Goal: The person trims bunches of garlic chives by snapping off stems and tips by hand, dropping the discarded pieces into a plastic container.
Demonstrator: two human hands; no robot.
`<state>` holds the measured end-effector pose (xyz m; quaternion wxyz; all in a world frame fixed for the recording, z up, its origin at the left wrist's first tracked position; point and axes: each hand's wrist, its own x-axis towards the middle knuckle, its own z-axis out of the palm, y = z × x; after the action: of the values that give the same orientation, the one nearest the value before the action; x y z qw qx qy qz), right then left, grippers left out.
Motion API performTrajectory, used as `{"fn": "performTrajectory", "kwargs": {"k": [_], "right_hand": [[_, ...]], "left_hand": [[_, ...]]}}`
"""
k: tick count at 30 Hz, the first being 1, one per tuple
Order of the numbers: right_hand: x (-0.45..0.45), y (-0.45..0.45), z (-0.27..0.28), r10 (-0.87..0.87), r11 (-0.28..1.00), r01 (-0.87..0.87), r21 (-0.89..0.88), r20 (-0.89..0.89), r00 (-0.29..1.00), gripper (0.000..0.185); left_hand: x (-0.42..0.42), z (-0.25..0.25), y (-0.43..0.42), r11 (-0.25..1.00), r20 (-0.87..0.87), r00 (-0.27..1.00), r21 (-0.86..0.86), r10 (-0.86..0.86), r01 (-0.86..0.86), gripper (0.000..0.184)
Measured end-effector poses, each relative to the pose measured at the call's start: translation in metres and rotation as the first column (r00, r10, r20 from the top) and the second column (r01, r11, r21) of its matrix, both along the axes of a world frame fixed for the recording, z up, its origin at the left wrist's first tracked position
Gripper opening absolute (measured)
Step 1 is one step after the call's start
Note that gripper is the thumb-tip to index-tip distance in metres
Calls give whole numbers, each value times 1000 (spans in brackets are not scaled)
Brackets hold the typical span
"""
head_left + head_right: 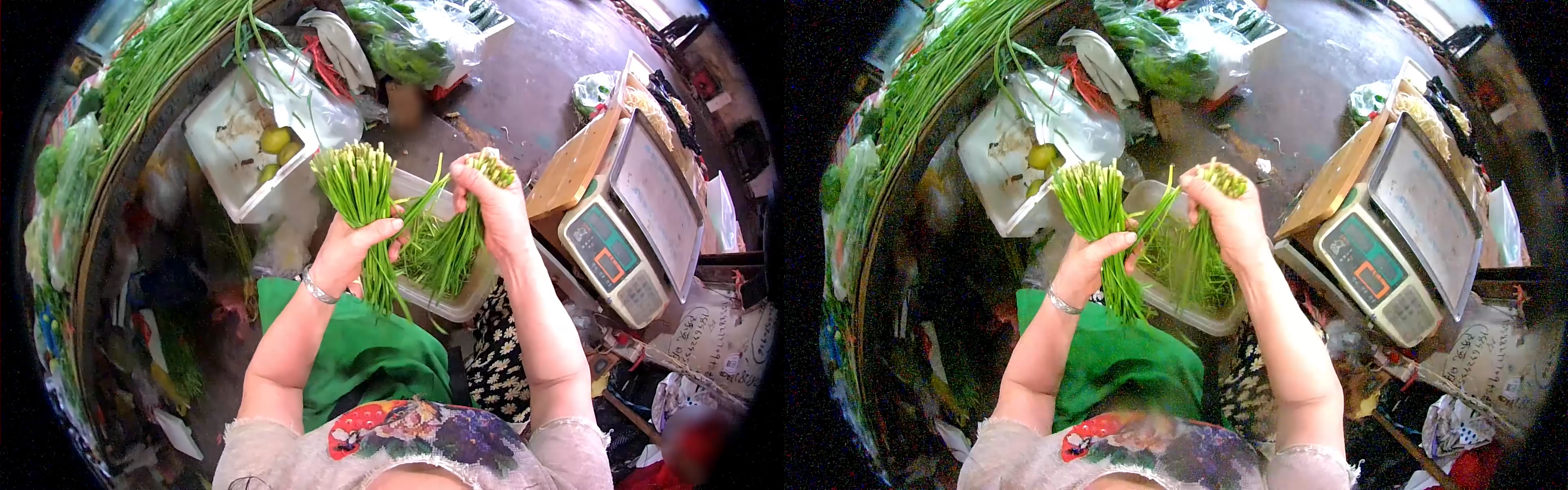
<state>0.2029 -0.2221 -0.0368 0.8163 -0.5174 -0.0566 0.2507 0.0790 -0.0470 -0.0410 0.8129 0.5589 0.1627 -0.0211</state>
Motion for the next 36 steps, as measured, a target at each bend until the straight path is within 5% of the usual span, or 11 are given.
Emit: {"fn": "performTrajectory", "kwargs": {"k": [5, 13, 17, 21, 25, 27, 29, 36], "right_hand": [[13, -14, -2, -141, 989, 143, 45, -35, 989, 16], [-12, 2, -4, 107, 990, -101, -95, 56, 993, 15], [-3, -8, -3, 85, 978, -56, -203, 137, 987, 7], [15, -24, 2, -138, 957, 178, -228, 181, 974, 10], [5, -22, 5, 153, 872, -53, -487, 168, 974, 20], [2, -20, -1, 221, 878, -131, -461, 146, 964, 20], [2, -12, 0, 119, 978, -102, -182, 88, 989, 22], [-8, 3, -1, 215, 977, -215, 13, 0, 977, 17]], "left_hand": [[0, 2, -1, 992, -10, 993, -50, 117, -117, 24], [2, -5, -3, 993, 23, 993, 6, 114, -115, 25], [2, -4, 4, 994, 40, 996, 70, 78, -80, 25], [1, -5, 7, 994, 40, 995, 50, 95, -97, 26], [2, -3, 5, 992, 46, 991, -14, 127, -127, 25], [1, -3, 4, 990, 39, 990, -43, 135, -133, 25], [1, -2, 1, 992, 26, 992, -24, 122, -121, 24], [1, 0, -7, 999, 33, 998, -14, -52, 52, 25]]}}
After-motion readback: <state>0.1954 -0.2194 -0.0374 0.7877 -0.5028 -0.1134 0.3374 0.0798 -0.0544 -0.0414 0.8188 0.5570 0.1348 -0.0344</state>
